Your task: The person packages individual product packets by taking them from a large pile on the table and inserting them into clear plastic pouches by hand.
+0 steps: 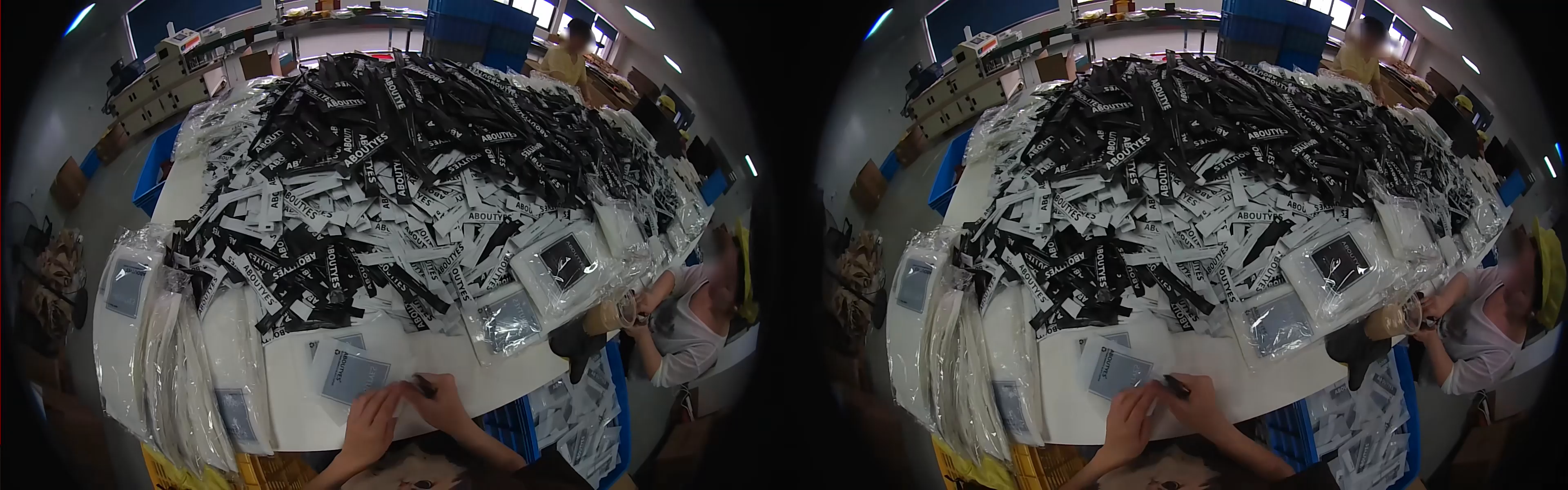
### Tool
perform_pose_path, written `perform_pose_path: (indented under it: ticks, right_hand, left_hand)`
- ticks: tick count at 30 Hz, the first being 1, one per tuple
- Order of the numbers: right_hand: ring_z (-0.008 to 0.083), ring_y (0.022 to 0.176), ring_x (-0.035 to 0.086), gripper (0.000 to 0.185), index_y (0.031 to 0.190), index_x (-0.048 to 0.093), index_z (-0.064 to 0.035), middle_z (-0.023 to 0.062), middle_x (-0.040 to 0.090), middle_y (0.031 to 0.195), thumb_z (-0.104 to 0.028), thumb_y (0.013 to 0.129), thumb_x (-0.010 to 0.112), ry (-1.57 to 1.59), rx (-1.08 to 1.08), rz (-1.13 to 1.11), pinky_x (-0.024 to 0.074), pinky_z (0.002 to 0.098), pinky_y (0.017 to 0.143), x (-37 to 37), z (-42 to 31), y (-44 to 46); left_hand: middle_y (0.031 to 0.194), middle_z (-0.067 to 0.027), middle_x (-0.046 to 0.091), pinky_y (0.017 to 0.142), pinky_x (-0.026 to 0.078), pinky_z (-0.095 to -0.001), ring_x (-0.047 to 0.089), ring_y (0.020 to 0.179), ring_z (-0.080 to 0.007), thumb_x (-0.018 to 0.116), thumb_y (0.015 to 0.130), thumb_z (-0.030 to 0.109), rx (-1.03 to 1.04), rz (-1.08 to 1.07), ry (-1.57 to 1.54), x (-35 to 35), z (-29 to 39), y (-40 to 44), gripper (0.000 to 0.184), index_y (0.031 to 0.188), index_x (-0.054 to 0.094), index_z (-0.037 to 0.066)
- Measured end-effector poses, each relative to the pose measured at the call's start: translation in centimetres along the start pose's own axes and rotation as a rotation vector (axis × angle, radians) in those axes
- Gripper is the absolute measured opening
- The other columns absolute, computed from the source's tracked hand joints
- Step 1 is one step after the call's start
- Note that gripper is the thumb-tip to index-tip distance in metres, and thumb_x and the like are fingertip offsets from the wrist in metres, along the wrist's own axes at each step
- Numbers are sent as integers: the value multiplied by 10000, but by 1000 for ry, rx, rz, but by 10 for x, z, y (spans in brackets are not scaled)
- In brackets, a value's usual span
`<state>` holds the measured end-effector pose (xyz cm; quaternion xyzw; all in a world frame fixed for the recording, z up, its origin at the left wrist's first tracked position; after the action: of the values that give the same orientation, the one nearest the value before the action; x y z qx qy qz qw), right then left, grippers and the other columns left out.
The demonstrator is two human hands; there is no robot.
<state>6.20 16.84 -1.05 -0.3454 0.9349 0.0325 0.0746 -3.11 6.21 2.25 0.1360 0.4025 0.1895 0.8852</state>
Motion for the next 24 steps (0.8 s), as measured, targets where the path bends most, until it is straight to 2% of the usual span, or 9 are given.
perform_pose_path:
  ticks: [2,6,8,11,13,15,19,22,24]
  right_hand:
    - [75,526,438,240,679,559,9,61,517,589,-173,821,623,-211,227,-141,345,272,469,19,-9,11]
    - [87,559,470,205,723,575,11,76,521,608,-163,789,661,-177,153,-330,375,270,500,36,-10,11]
    - [99,591,506,177,756,587,10,73,532,624,-132,745,692,-111,-201,-413,400,283,528,55,-24,1]
    - [200,627,560,163,816,607,-25,81,570,690,-68,692,704,-135,-143,-423,436,296,580,62,-15,3]
    - [241,653,574,205,870,615,-42,92,590,732,-50,683,698,-71,-75,-401,447,299,599,62,-20,7]
    - [268,696,572,398,1042,589,-69,96,595,793,-12,660,685,-26,-252,-120,456,293,625,48,-48,7]
    - [235,753,583,566,1160,531,-65,99,597,867,13,617,672,-327,-420,-166,466,290,645,61,-38,-9]
    - [225,762,586,605,1164,532,-44,108,602,890,33,577,657,-304,-464,-181,473,306,648,52,-43,-10]
    - [211,722,592,585,1159,530,-26,111,620,907,47,589,640,-319,-330,31,472,302,632,31,-48,-10]
  left_hand:
    - [1177,-155,518,847,430,-374,531,930,-319,602,728,28,-94,-47,-51,-5,-13,-2,482,1198,492,15]
    - [1070,-158,587,788,477,-342,595,875,-253,603,763,48,-385,-70,-434,-28,-25,-12,372,1125,541,-7]
    - [881,-142,648,673,506,-285,632,752,-164,600,788,51,-722,-140,-576,-6,-54,-39,225,997,595,-30]
    - [738,-110,655,612,499,-243,626,671,-120,580,786,19,-732,49,-671,-17,-51,-29,119,884,614,-41]
    - [791,-109,660,626,488,-233,618,716,-107,548,792,-1,-647,168,-754,-22,-50,-19,105,869,608,-38]
    - [793,-122,652,608,493,-264,636,711,-157,563,749,-8,-721,136,-684,-24,-48,-16,115,853,610,-18]
    - [789,-146,599,599,486,-371,589,714,-327,651,601,34,-262,4,-92,-31,-24,0,242,839,612,31]
    - [808,-151,595,621,484,-382,592,719,-330,644,612,34,-333,24,-61,-26,-22,-4,212,818,604,4]
    - [819,-133,596,668,476,-392,588,747,-331,651,610,39,-414,-9,-48,-25,-28,-9,224,824,595,4]
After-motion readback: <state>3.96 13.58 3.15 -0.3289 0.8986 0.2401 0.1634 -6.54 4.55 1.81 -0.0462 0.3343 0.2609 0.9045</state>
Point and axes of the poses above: each hand's wrist, its own y-axis towards the middle knuckle, its own x-axis out of the palm, z = x × y, the point moved 7 cm from there along y, towards the middle knuckle
